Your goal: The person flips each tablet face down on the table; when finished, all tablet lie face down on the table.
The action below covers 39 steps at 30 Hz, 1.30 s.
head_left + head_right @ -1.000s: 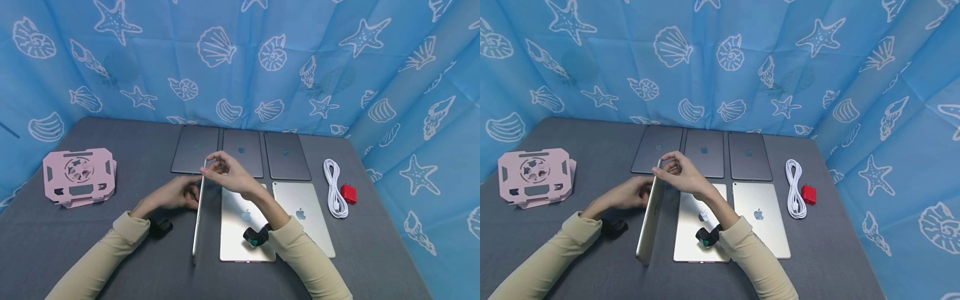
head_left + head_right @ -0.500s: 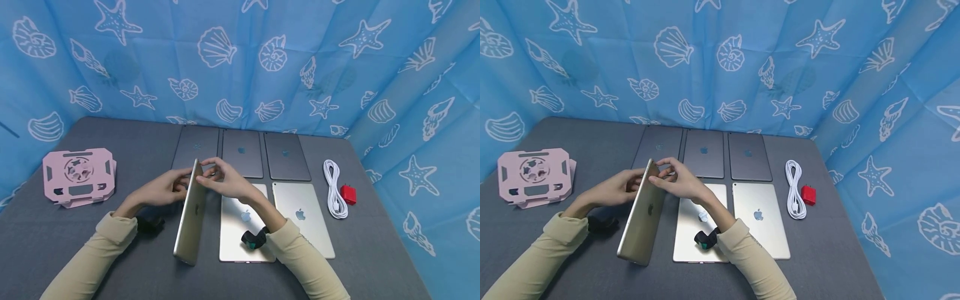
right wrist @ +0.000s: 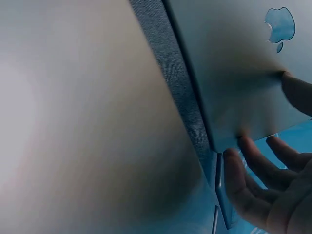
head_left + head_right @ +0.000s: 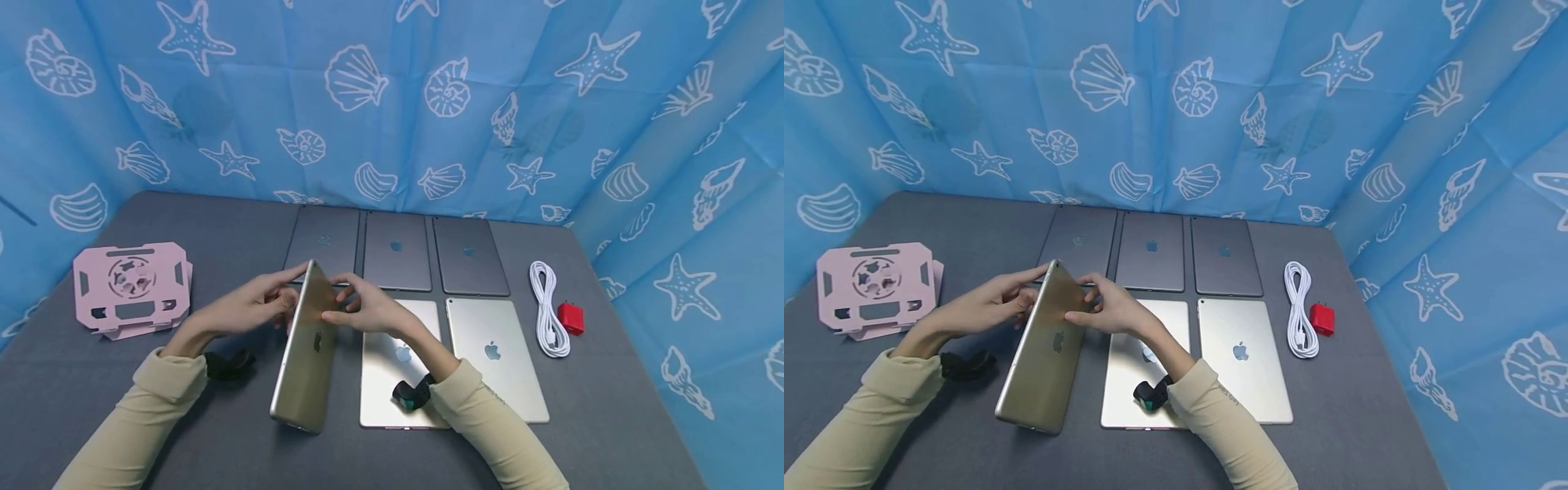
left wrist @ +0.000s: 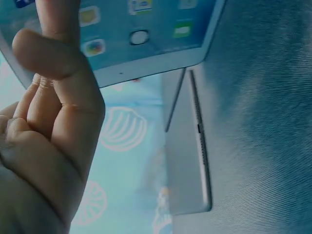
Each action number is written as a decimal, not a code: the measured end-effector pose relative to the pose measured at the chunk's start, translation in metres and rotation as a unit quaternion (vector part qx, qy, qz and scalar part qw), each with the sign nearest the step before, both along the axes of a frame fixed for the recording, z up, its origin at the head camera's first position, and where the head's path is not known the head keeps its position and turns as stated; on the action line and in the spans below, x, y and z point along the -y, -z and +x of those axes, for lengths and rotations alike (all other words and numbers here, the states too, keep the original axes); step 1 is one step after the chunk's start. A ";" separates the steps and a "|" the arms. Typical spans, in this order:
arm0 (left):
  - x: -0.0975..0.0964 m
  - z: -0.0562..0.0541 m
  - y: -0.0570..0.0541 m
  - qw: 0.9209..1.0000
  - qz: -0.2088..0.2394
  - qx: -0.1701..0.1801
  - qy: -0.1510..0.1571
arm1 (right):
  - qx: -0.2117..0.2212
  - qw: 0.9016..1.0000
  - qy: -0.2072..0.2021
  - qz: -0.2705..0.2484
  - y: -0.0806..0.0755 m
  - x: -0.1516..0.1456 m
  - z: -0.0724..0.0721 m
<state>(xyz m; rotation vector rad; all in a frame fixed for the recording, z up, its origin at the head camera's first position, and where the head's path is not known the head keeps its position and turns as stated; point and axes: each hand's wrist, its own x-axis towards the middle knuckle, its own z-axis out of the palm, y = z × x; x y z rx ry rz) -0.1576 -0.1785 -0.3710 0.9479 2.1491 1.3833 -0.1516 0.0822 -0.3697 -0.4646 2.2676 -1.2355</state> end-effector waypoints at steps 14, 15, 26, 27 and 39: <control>0.024 -0.003 -0.017 0.997 -0.013 0.069 0.024 | -0.127 0.981 -0.064 0.132 0.009 0.006 0.007; 0.025 -0.004 -0.017 0.997 -0.009 0.077 0.031 | -0.134 0.979 -0.066 0.139 0.009 0.007 0.008; 0.035 -0.004 -0.016 0.993 -0.026 0.109 0.024 | -0.144 0.972 -0.063 0.172 0.009 0.012 0.013; 0.035 -0.004 -0.015 0.993 -0.027 0.112 0.021 | -0.146 0.972 -0.063 0.175 0.009 0.012 0.013; 0.041 -0.007 -0.005 0.990 -0.039 0.136 0.002 | -0.133 0.974 -0.048 0.176 0.010 0.011 0.013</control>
